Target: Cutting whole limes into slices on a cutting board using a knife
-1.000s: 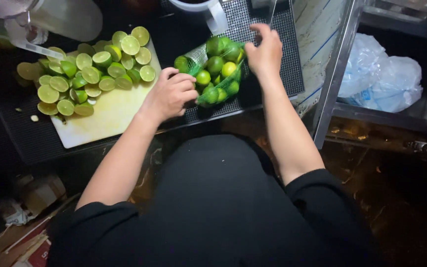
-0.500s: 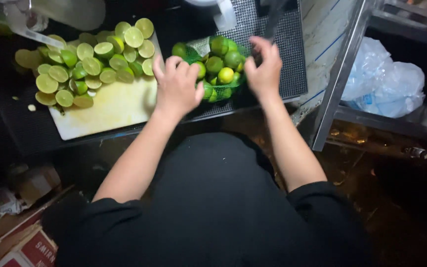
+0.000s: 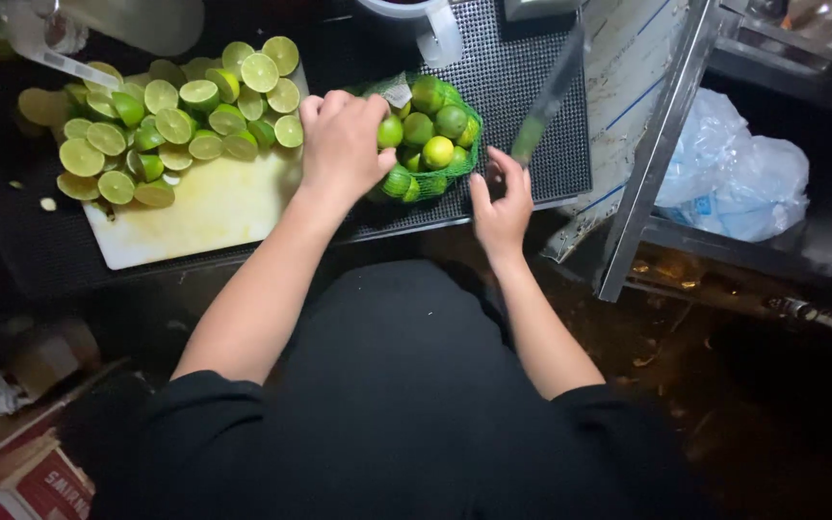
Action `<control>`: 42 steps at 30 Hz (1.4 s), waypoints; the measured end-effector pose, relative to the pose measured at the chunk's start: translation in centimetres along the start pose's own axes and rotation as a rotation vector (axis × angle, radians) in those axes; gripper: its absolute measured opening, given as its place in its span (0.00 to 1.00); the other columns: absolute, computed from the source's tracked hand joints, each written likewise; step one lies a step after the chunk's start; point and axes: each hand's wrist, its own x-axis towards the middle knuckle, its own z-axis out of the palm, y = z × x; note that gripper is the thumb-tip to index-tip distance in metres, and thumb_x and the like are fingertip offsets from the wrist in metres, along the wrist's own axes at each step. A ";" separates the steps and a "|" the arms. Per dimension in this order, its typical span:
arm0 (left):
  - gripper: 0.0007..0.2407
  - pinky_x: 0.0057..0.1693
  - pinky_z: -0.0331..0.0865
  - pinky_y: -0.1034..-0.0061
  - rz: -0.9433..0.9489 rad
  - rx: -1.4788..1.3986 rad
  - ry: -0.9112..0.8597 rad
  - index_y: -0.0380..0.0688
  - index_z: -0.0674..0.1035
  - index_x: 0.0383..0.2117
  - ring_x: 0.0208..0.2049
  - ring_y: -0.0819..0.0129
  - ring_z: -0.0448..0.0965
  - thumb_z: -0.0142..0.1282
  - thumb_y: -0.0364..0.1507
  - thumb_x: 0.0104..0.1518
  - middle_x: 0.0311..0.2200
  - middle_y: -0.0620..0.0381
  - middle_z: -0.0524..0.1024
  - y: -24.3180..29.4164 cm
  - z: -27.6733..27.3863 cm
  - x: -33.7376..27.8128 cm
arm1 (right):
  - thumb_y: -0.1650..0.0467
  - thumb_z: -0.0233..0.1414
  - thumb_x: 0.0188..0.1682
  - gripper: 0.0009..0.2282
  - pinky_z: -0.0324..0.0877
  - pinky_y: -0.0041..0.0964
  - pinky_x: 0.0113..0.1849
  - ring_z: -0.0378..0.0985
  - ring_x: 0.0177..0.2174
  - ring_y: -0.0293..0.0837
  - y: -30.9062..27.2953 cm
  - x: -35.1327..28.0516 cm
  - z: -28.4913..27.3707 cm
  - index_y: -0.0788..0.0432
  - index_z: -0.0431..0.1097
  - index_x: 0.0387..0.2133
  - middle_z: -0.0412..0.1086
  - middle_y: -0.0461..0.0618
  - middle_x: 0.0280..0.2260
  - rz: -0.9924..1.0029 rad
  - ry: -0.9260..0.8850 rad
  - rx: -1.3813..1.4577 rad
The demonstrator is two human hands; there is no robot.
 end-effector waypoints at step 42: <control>0.07 0.34 0.77 0.73 -0.032 -0.233 0.830 0.51 0.82 0.21 0.25 0.67 0.79 0.67 0.29 0.57 0.26 0.65 0.75 -21.9 8.2 -20.8 | 0.74 0.38 0.53 0.20 0.75 0.66 0.41 0.81 0.38 0.70 -22.2 -15.5 15.8 0.58 0.55 0.60 0.75 0.64 0.45 0.125 -1.096 -0.768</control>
